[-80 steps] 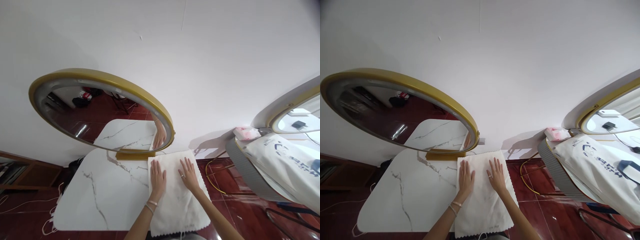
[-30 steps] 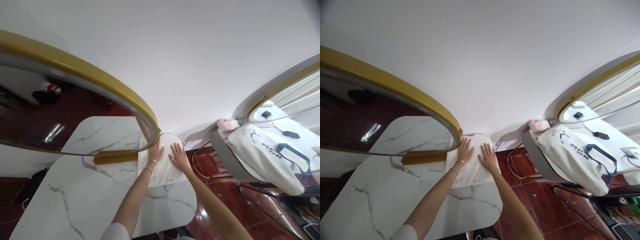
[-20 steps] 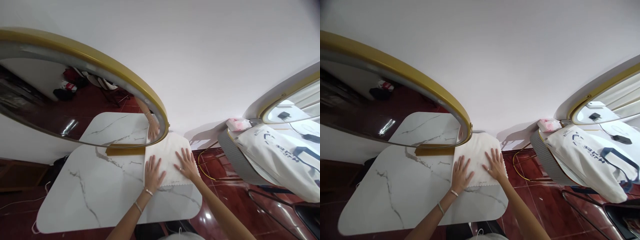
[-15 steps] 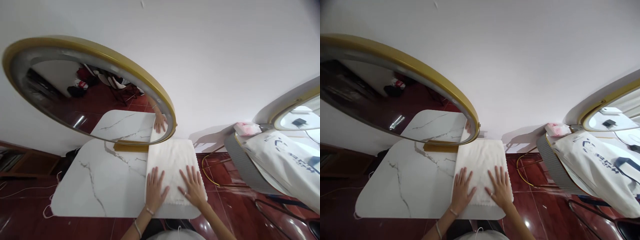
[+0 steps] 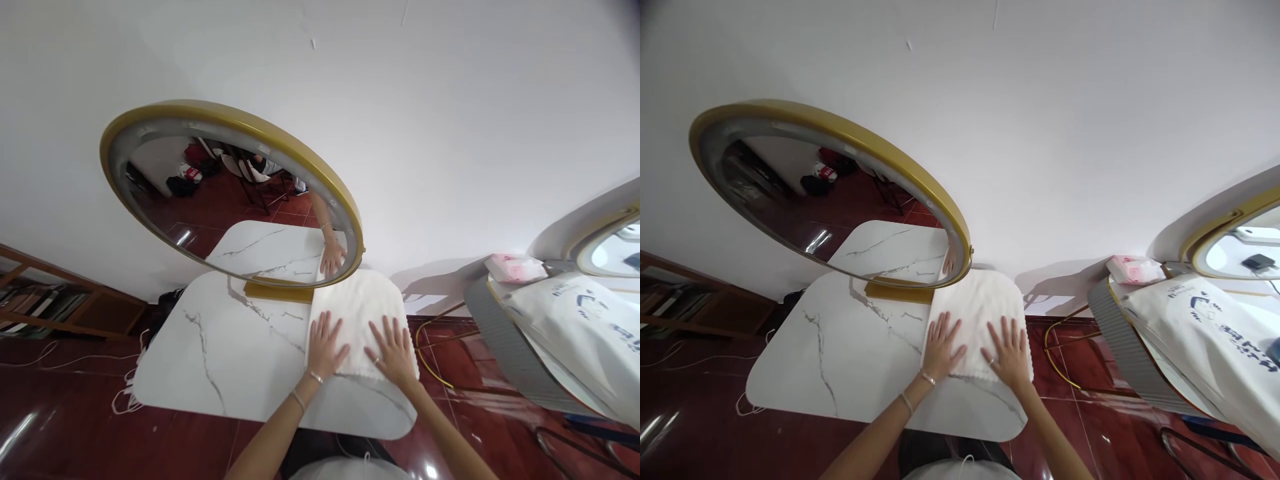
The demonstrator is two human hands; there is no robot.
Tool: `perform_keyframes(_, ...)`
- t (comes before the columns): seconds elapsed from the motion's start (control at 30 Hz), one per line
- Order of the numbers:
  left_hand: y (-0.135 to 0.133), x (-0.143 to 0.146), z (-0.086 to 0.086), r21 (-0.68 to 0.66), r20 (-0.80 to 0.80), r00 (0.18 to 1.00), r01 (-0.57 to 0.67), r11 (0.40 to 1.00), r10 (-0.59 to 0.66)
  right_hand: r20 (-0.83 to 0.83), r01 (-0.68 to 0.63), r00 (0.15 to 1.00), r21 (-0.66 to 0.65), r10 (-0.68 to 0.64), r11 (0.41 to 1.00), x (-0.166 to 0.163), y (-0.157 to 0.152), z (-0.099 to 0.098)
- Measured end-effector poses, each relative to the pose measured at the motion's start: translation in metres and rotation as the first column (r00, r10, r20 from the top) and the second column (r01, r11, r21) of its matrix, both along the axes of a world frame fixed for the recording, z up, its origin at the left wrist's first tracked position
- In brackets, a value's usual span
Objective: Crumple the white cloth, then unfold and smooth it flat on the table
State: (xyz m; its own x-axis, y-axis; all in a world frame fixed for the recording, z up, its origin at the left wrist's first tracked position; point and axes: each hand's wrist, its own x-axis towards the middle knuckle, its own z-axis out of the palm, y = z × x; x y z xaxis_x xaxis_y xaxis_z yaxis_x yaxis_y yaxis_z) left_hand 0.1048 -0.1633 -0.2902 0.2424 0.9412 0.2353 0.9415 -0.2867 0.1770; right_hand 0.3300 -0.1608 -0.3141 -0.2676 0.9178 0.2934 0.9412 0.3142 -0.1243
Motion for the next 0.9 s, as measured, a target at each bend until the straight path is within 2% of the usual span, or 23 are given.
perform_keyframes(0.1, 0.032, 0.006, 0.000, -0.025, 0.043, 0.998, -0.034, 0.999, 0.035, 0.026, 0.014, 1.000, -0.028, -0.013, 1.000, 0.002, 0.035, 0.000)
perform_keyframes(0.2, 0.034, 0.007, 0.000, -0.033, 0.054, 0.997, -0.048, 0.998, 0.050, 0.039, 0.019, 0.999, -0.039, -0.018, 0.999, 0.002, 0.041, 0.001)
perform_keyframes(0.3, 0.007, 0.003, 0.001, -0.026, 0.039, 0.998, -0.039, 0.999, 0.040, 0.035, -0.014, 0.999, -0.021, 0.015, 1.000, 0.001, 0.016, 0.004)
perform_keyframes(0.5, -0.084, -0.024, 0.000, 0.010, -0.051, 0.997, -0.052, 0.999, 0.053, 0.011, -0.117, 0.993, -0.015, 0.117, 0.993, -0.019, -0.062, 0.013)
perform_keyframes(0.6, -0.105, -0.040, -0.002, 0.005, -0.052, 0.997, -0.062, 0.998, 0.062, 0.010, -0.125, 0.992, -0.028, 0.126, 0.992, -0.034, -0.078, 0.017)
perform_keyframes(0.7, -0.087, -0.044, -0.001, 0.035, 0.041, 0.994, -0.101, 0.994, 0.100, 0.002, -0.126, 0.992, -0.034, 0.127, 0.991, -0.044, -0.078, 0.018)
perform_keyframes(0.83, -0.015, -0.037, 0.002, 0.062, 0.147, 0.988, -0.060, 0.996, 0.051, -0.002, -0.147, 0.989, -0.046, 0.147, 0.988, -0.043, -0.078, 0.018)
perform_keyframes(0.9, 0.021, -0.034, 0.001, 0.058, 0.171, 0.982, -0.088, 0.994, 0.077, 0.003, -0.150, 0.989, -0.055, 0.151, 0.987, -0.040, -0.081, 0.019)
